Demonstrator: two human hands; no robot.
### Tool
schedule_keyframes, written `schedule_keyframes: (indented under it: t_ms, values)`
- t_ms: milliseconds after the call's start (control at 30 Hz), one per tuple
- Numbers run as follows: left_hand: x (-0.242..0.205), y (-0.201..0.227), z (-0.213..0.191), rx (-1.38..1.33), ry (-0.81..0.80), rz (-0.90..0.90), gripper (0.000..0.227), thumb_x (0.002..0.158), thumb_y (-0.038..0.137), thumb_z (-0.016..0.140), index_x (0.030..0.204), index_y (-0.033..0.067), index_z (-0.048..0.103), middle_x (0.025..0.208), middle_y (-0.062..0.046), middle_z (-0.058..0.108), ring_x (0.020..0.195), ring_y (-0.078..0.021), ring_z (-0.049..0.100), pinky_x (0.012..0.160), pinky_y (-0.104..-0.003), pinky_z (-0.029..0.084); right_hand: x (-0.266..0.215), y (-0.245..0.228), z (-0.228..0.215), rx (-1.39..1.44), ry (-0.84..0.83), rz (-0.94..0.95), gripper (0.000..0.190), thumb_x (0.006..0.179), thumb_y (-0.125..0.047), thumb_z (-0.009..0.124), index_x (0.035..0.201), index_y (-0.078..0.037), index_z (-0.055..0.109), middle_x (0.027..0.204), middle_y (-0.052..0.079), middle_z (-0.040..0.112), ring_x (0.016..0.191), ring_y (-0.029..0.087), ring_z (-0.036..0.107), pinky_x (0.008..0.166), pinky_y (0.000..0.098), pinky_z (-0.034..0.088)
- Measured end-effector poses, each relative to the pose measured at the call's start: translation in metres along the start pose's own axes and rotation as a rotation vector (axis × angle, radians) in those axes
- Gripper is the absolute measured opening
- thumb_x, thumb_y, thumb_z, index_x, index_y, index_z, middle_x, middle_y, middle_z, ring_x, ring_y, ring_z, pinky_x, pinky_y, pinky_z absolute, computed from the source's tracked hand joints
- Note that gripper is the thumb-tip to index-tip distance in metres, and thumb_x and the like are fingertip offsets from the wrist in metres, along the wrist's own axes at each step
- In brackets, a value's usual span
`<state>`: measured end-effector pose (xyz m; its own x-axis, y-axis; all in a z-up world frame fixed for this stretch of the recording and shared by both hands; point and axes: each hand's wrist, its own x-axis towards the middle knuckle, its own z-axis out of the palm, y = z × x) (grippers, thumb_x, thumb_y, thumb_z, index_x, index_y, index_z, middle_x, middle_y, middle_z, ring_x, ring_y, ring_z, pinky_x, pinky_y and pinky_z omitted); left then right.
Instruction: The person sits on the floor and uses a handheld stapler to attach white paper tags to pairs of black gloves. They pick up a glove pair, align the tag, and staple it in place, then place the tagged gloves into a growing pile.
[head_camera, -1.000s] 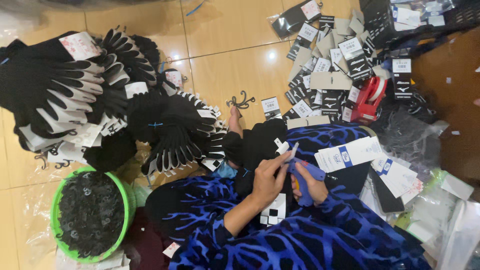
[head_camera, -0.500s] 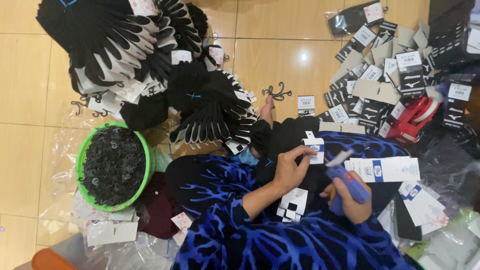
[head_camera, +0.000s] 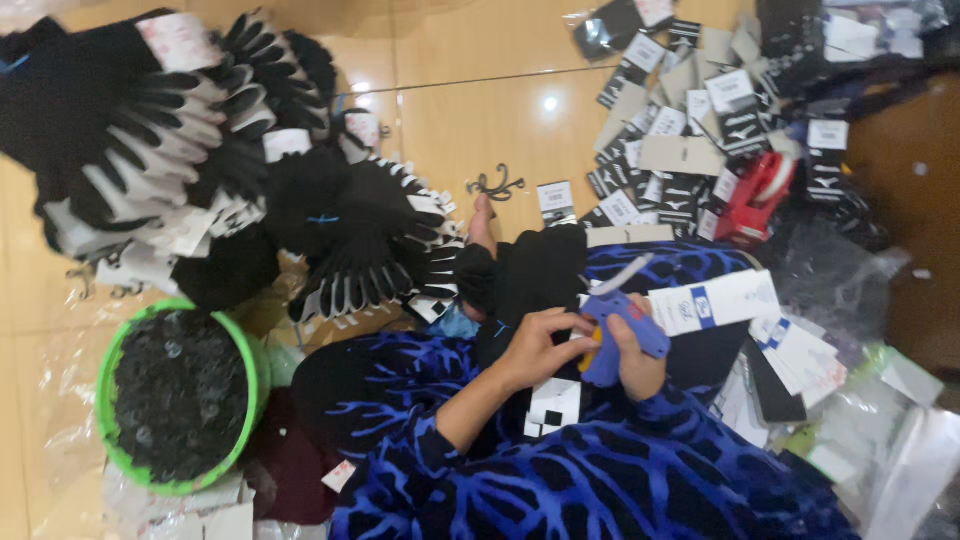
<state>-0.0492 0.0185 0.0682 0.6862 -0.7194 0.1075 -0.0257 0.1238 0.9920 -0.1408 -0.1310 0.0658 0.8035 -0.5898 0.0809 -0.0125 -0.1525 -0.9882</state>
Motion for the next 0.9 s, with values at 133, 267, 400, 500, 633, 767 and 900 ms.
schedule_keyframes:
  t_ms: [133, 267, 400, 500, 633, 767, 900]
  values:
    - [0.000, 0.017, -0.005, 0.028, -0.094, -0.099, 0.014, 0.089, 0.022, 0.081, 0.099, 0.0132, 0.078, 0.097, -0.014, 0.075, 0.097, -0.0343, 0.071, 0.087, -0.041, 0.053, 0.003, -0.035, -0.001, 0.043, -0.008, 0.094, 0.016, 0.094, -0.020, 0.072, 0.095, -0.005, 0.066, 0.077, 0.003, 0.060, 0.077, 0.015, 0.052, 0.077, 0.0316, 0.046]
    - [0.003, 0.026, 0.002, 0.091, -0.103, -0.135, 0.016, 0.089, 0.023, 0.081, 0.101, 0.0136, 0.077, 0.102, -0.015, 0.075, 0.100, -0.0377, 0.070, 0.090, -0.043, 0.053, 0.002, -0.068, 0.015, 0.193, 0.073, 0.201, 0.015, 0.092, -0.018, 0.073, 0.090, -0.006, 0.065, 0.081, 0.005, 0.061, 0.079, 0.017, 0.052, 0.079, 0.0333, 0.047]
    - [0.002, 0.022, 0.015, 0.141, -0.139, -0.141, 0.031, 0.082, 0.030, 0.087, 0.108, 0.0160, 0.077, 0.099, -0.015, 0.072, 0.100, -0.0388, 0.069, 0.094, -0.045, 0.052, -0.001, -0.044, 0.013, 0.150, 0.126, 0.199, 0.021, 0.092, -0.017, 0.076, 0.102, -0.002, 0.064, 0.090, 0.006, 0.061, 0.086, 0.021, 0.055, 0.088, 0.0392, 0.050]
    - [-0.005, 0.005, 0.010, 0.063, -0.089, -0.202, 0.022, 0.082, 0.022, 0.087, 0.098, 0.0103, 0.079, 0.097, -0.017, 0.075, 0.097, -0.0374, 0.072, 0.088, -0.043, 0.053, 0.004, -0.035, -0.009, 0.152, 0.002, 0.138, 0.023, 0.092, -0.025, 0.074, 0.099, -0.004, 0.068, 0.085, 0.009, 0.060, 0.079, 0.018, 0.055, 0.078, 0.0341, 0.047]
    - [-0.004, 0.022, 0.002, 0.093, -0.124, -0.212, 0.020, 0.082, 0.025, 0.086, 0.097, 0.0127, 0.079, 0.088, -0.016, 0.073, 0.091, -0.0369, 0.071, 0.083, -0.042, 0.053, -0.005, -0.044, -0.007, 0.203, 0.064, 0.147, 0.014, 0.091, -0.017, 0.073, 0.094, -0.003, 0.069, 0.085, 0.008, 0.066, 0.076, 0.021, 0.059, 0.077, 0.0360, 0.053]
    - [-0.002, 0.037, -0.005, 0.098, -0.147, -0.204, 0.018, 0.082, 0.022, 0.086, 0.098, 0.0133, 0.081, 0.089, -0.014, 0.075, 0.091, -0.0348, 0.072, 0.083, -0.040, 0.054, -0.009, -0.049, -0.014, 0.335, 0.014, 0.131, 0.021, 0.089, -0.019, 0.073, 0.096, 0.001, 0.074, 0.086, 0.012, 0.072, 0.078, 0.016, 0.063, 0.076, 0.0316, 0.054]
    - [0.007, 0.032, -0.022, 0.116, -0.068, -0.197, 0.034, 0.089, 0.007, 0.075, 0.121, 0.0172, 0.077, 0.112, -0.007, 0.078, 0.113, -0.0272, 0.070, 0.100, -0.039, 0.051, 0.009, -0.034, -0.056, 0.207, -0.063, 0.095, 0.032, 0.096, -0.025, 0.066, 0.102, 0.005, 0.076, 0.091, 0.019, 0.075, 0.082, 0.022, 0.071, 0.080, 0.0325, 0.056]
